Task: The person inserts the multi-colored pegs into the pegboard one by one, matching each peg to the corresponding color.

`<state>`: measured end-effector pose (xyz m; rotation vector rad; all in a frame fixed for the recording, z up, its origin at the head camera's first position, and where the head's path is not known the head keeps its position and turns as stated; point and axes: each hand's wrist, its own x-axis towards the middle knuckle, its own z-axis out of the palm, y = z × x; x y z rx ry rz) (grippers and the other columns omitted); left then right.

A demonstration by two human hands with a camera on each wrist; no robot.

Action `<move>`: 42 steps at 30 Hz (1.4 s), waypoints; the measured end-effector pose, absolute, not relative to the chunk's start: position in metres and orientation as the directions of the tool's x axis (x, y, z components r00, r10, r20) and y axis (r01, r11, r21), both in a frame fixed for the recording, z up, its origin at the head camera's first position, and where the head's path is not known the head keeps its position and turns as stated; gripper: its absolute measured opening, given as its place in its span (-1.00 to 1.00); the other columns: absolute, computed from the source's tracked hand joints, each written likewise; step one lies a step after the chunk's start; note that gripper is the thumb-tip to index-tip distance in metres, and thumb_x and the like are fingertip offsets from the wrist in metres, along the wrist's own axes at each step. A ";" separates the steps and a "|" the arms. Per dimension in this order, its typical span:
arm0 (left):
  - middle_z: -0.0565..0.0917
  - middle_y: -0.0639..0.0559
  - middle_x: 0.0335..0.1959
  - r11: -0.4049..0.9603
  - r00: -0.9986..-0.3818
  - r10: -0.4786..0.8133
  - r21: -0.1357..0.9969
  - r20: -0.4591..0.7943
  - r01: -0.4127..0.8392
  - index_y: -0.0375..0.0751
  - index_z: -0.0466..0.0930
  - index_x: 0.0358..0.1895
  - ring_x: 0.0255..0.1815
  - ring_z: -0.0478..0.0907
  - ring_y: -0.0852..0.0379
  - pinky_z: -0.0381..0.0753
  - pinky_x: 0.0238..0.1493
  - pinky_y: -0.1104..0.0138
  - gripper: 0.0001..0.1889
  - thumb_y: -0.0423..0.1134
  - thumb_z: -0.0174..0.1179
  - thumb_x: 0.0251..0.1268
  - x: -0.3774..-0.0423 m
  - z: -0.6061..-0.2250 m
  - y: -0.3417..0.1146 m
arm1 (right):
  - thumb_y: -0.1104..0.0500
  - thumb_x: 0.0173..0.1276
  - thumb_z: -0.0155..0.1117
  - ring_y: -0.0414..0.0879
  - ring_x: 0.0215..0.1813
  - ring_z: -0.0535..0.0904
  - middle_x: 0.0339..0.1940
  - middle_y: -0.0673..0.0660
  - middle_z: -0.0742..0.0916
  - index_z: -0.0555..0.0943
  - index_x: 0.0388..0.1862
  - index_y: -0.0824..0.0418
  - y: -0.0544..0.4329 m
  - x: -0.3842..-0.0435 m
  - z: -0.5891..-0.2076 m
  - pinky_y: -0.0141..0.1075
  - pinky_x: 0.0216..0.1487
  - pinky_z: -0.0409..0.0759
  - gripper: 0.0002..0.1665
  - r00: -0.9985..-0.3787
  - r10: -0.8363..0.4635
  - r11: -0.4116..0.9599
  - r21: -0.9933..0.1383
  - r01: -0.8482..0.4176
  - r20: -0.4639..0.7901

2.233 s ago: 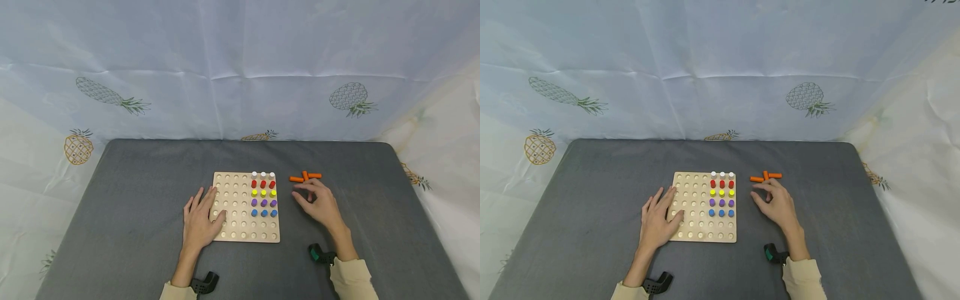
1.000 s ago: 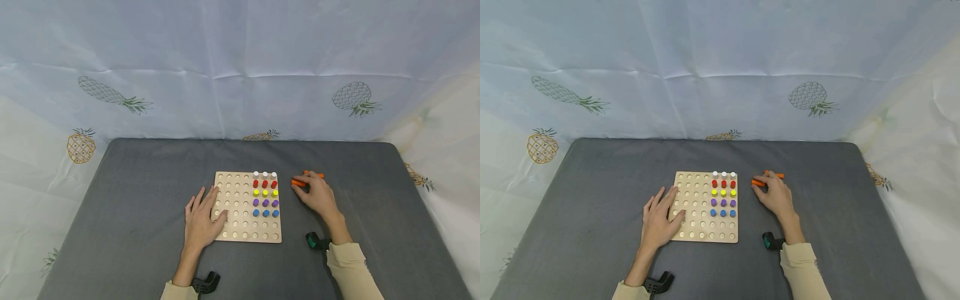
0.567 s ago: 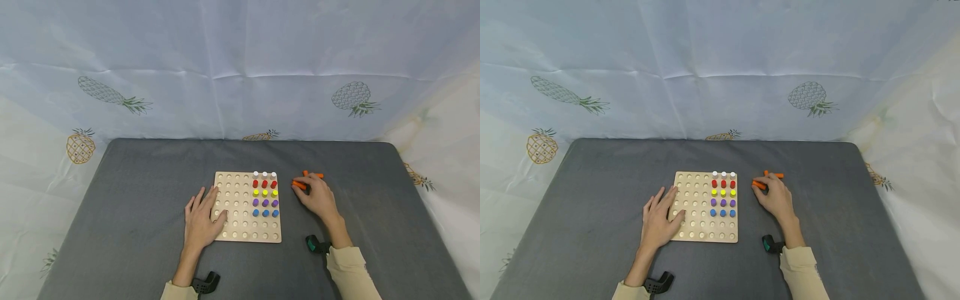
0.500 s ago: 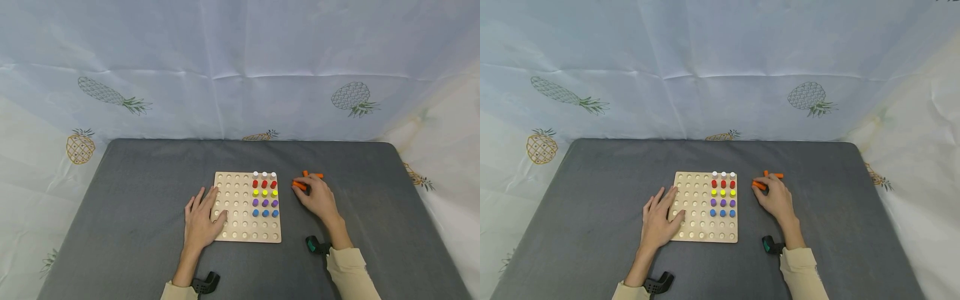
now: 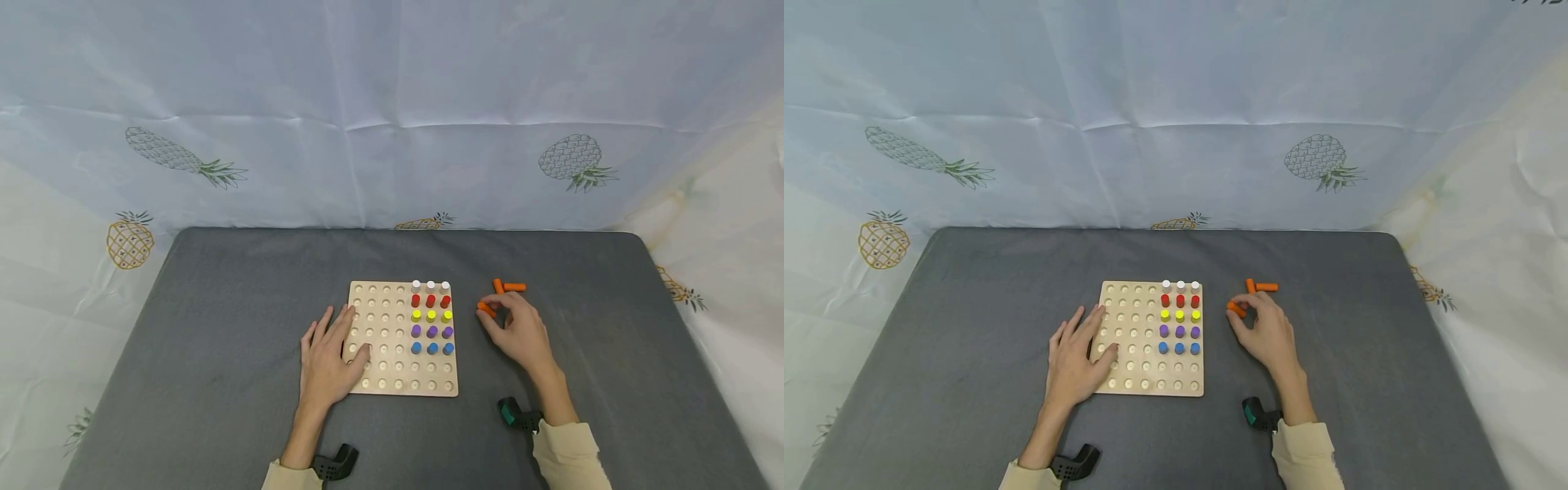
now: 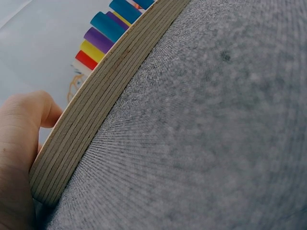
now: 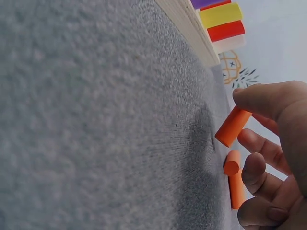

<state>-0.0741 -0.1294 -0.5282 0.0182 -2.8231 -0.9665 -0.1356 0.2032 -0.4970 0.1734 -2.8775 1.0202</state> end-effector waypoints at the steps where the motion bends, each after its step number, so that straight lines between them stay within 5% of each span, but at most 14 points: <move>1: 0.48 0.03 0.50 0.792 -0.988 -0.062 0.609 0.144 0.039 0.03 0.39 0.52 0.63 0.25 -0.10 0.03 0.58 -0.14 -0.25 0.00 0.28 0.20 -0.074 -0.528 -0.129 | 0.16 0.28 0.50 -0.26 -0.59 0.32 -0.24 0.13 0.71 0.75 -0.08 0.17 0.203 -0.134 -0.497 -0.39 -0.57 0.33 -0.75 -0.989 -0.078 0.769 -0.624 -0.139 0.124; 10: 0.49 0.01 0.50 0.793 -0.988 -0.060 0.609 0.140 0.038 0.01 0.39 0.52 0.63 0.25 -0.12 0.02 0.58 -0.15 -0.24 -0.01 0.29 0.19 -0.074 -0.527 -0.129 | 0.20 0.24 0.53 -0.37 -0.61 0.27 -0.31 0.08 0.69 0.75 -0.16 0.15 0.199 -0.123 -0.492 -0.42 -0.60 0.31 -0.80 -0.976 -0.088 0.742 -0.640 -0.199 0.201; 42: 0.48 0.02 0.50 0.794 -0.988 -0.058 0.607 0.144 0.041 0.00 0.39 0.52 0.62 0.25 -0.11 0.04 0.58 -0.13 -0.26 0.00 0.28 0.22 -0.073 -0.527 -0.129 | 0.16 0.14 0.62 -0.42 -0.60 0.24 -0.34 -0.04 0.68 0.73 -0.23 -0.04 0.167 -0.081 -0.475 -0.48 -0.62 0.28 -0.75 -0.968 -0.193 0.711 -0.657 -0.250 0.159</move>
